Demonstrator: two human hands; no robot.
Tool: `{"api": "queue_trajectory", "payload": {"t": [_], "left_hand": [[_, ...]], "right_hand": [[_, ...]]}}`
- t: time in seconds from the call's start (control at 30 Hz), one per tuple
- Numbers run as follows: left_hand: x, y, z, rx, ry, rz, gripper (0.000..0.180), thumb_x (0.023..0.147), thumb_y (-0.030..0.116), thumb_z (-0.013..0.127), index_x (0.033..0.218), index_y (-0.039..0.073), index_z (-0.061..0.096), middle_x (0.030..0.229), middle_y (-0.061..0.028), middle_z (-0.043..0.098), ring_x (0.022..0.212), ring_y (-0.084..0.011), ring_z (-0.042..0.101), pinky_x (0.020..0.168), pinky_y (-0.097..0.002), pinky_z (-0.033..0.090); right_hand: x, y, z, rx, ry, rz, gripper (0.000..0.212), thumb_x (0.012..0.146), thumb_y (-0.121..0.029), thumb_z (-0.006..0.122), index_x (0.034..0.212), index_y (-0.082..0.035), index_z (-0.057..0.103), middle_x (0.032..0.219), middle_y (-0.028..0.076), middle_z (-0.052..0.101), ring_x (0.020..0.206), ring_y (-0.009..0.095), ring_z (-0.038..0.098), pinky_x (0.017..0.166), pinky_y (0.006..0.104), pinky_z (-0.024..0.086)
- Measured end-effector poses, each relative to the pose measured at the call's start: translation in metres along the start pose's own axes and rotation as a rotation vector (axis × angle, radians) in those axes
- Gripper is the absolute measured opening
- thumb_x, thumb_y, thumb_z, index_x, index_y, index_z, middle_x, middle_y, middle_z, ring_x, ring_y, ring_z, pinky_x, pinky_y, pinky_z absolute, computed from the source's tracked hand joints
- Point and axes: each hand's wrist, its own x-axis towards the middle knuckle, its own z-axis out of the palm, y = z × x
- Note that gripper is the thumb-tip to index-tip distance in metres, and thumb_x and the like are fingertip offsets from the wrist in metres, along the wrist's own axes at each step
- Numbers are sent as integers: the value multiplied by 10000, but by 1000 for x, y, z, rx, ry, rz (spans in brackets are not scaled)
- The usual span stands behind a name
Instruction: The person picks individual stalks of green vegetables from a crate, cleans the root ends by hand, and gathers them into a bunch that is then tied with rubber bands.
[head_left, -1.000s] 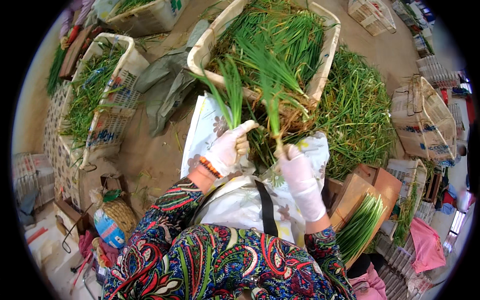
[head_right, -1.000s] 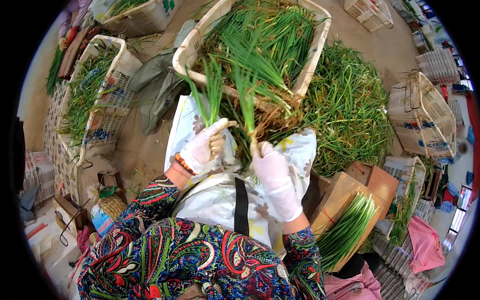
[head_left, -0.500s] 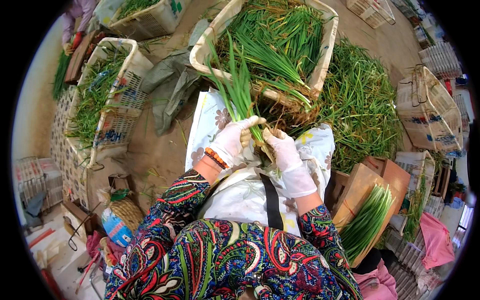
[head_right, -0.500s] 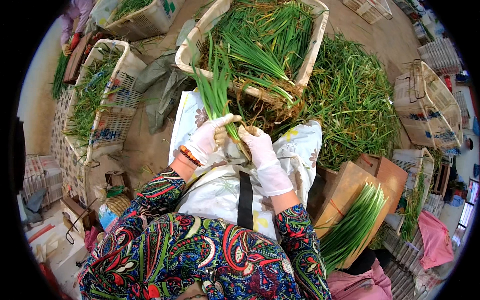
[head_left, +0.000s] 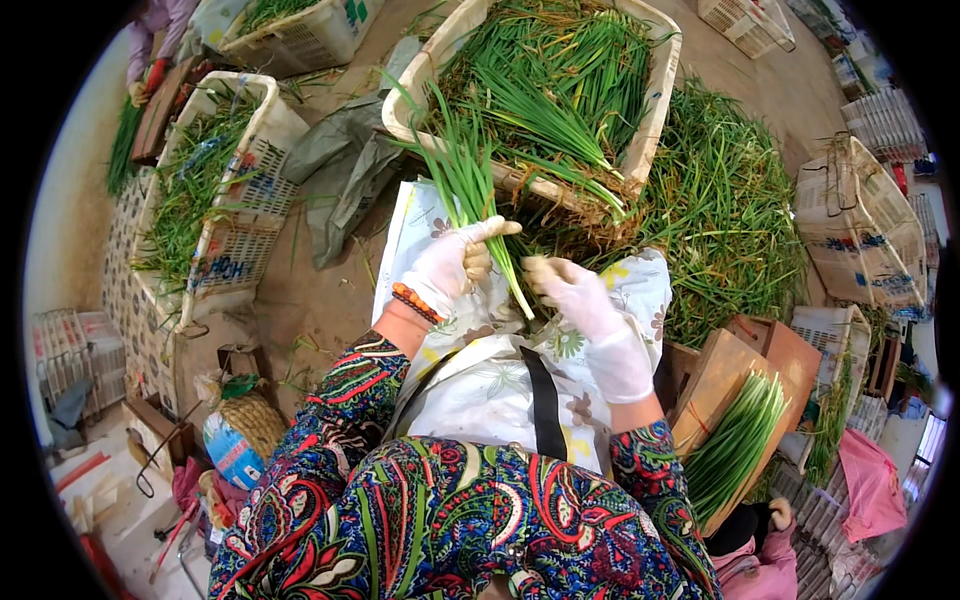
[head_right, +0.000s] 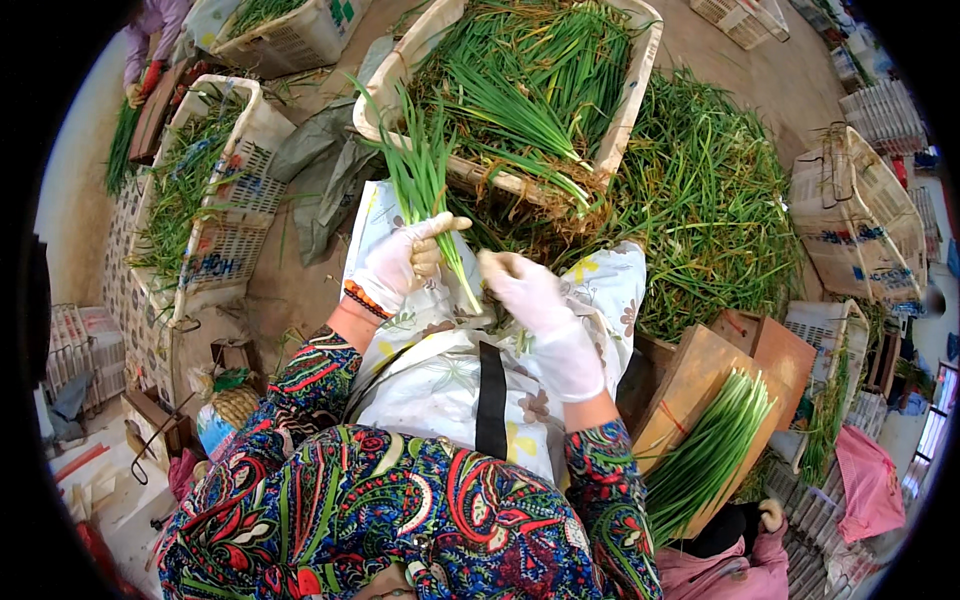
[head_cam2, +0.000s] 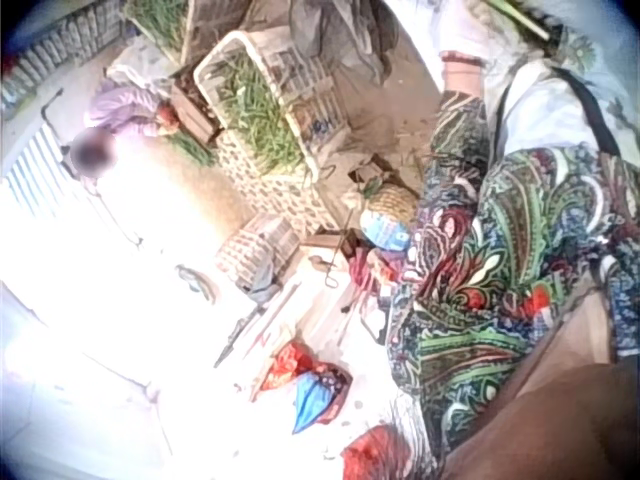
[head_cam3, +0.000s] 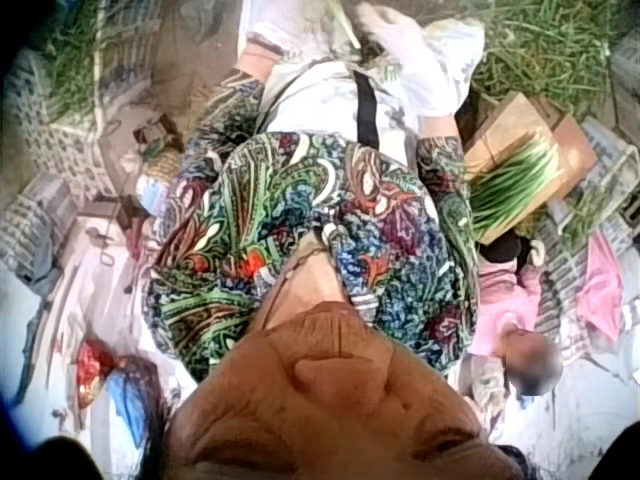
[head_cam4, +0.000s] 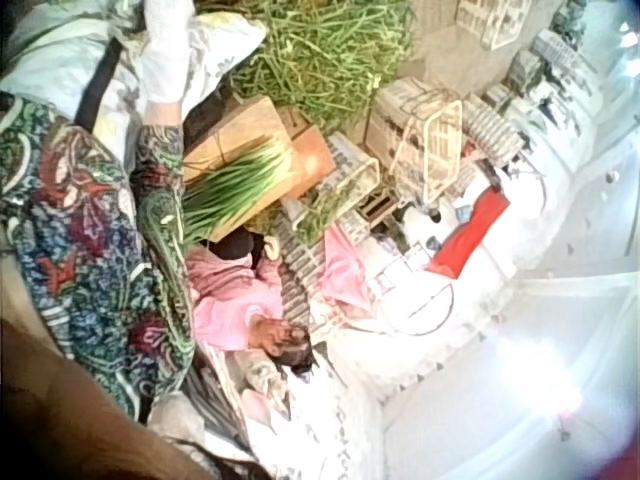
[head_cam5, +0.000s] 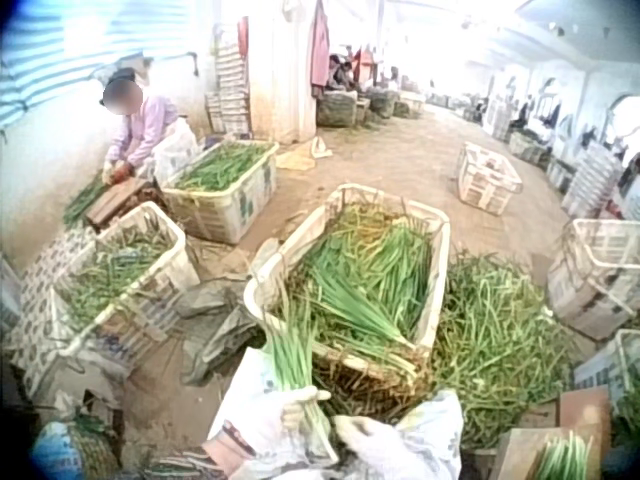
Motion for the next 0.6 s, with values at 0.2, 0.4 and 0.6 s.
{"api": "queue_trajectory", "payload": {"t": [0.2, 0.4, 0.6], "left_hand": [[-1, -7, 2, 21, 144, 45, 268, 910, 214, 498, 1071, 9, 562, 476, 104, 255, 371, -11, 216, 337, -181, 170], [6, -4, -4, -63, 5, 40, 289, 924, 215, 467, 1080, -15, 545, 468, 102, 251, 366, -18, 212, 334, -182, 169], [19, 1, -2, -64, 13, 66, 256, 890, 224, 528, 1027, 21, 605, 491, 113, 248, 389, -21, 219, 360, -191, 163]], "right_hand": [[21, 5, 26, 240, -35, 69, 239, 820, -176, 630, 956, 16, 587, 822, 30, 630, 636, 79, 565, 592, 193, 456], [-1, 7, 7, 440, -142, 30, 223, 901, -183, 496, 989, 11, 563, 963, 76, 624, 717, 81, 556, 661, 214, 460], [-42, 5, -30, 628, -114, 42, 249, 894, -217, 518, 1005, 5, 548, 1060, 99, 587, 674, 75, 502, 611, 201, 415]]}}
